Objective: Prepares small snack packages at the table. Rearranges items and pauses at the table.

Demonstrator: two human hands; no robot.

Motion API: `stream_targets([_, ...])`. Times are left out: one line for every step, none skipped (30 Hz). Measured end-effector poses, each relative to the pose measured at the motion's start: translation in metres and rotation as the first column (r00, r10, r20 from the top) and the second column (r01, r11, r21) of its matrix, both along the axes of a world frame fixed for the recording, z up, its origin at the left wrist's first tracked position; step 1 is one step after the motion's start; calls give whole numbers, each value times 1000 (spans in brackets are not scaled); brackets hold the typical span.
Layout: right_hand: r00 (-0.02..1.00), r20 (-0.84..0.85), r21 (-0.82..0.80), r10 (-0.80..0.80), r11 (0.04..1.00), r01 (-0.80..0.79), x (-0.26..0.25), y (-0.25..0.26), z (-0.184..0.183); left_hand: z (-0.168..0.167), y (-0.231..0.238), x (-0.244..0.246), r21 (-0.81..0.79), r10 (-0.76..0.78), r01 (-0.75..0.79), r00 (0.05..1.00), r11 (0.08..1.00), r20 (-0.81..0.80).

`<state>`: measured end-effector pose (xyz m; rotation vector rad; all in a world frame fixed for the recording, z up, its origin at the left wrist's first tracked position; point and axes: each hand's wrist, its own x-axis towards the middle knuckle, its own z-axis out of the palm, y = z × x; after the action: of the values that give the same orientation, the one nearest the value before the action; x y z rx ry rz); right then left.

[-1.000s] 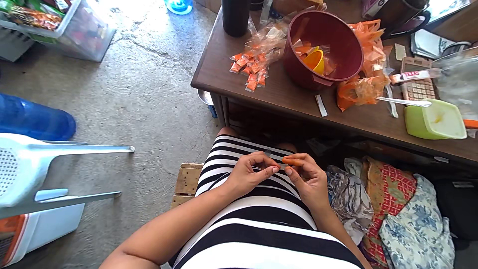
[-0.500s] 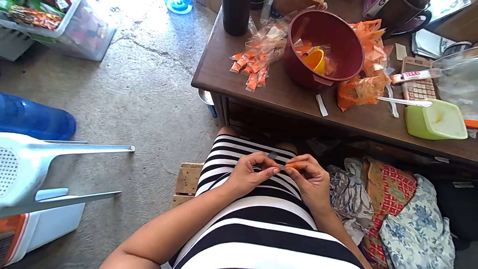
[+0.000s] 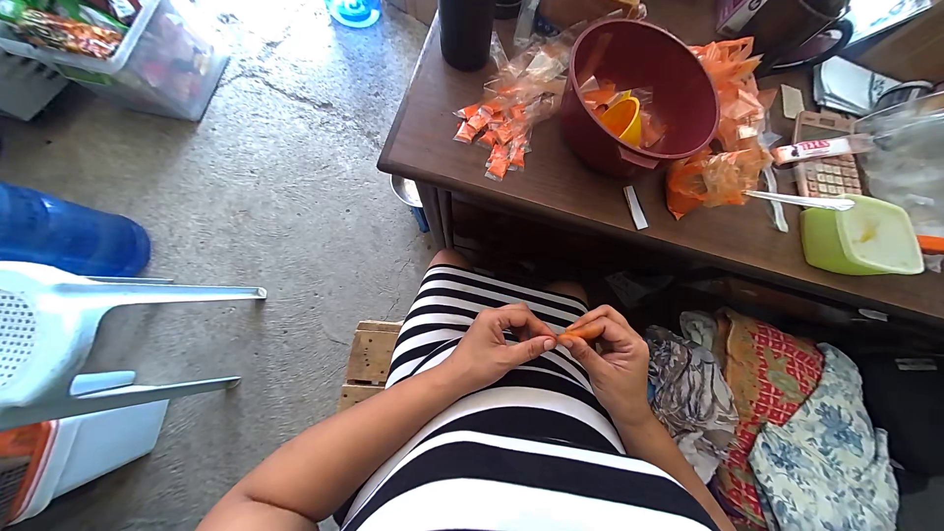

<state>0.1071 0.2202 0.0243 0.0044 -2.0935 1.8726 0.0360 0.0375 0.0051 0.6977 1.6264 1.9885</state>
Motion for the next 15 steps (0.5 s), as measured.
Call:
stream_targets([1000,-3,-8,-9,1000,9,0,0,0,0,0,0,-1,-11,11,1000,1000,-3])
stream_targets([1000,-8,-17,-11,1000,11,-1,0,-1,1,0,0,0,-20,20,1000,1000,-4])
stream_targets([1000,-11,-24,-5,1000,5,-1,0,0,0,0,0,2,-23,23,1000,1000,-4])
stream_targets([1000,-10,-29,8,1000,-8,-2,1,0,0,0,0,2,-19,19,1000,1000,-2])
stream_targets([1000,-5,-34,26,999,-26,-1,2,1,0,0,0,-2,-11,11,1000,1000,0])
stream_targets([999,2,-36,44,998,-43,-1,2,1,0,-1,1,-8,-4,4,1000,1000,4])
stream_targets([998,11,-31,61,998,-61,-1,2,2,0,-1,1,-13,2,-2,1000,1000,7])
stream_targets([997,21,-24,77,997,-77,-1,2,2,0,-1,1,-16,9,-9,1000,1000,9])
stream_targets([995,32,-18,93,996,-93,-1,2,2,0,-1,1,-19,16,-16,1000,1000,7])
stream_targets([994,35,-16,102,995,-101,0,3,1,0,-1,1,-17,22,-22,1000,1000,5])
stream_targets([995,28,-13,98,995,-98,0,3,0,0,-1,0,-15,24,-23,1000,1000,4])
stream_targets([996,16,-5,84,996,-84,0,3,0,0,-1,0,-12,22,-22,1000,1000,5])
stream_targets([998,3,-1,63,998,-63,1,3,0,0,-1,1,-9,16,-16,1000,1000,4])
stream_targets([999,-9,-6,41,999,-41,1,3,0,0,-1,1,-6,8,-8,1000,1000,2])
stream_targets([1000,-19,-14,21,1000,-22,1,2,0,0,-1,1,-2,0,0,1000,1000,-2])
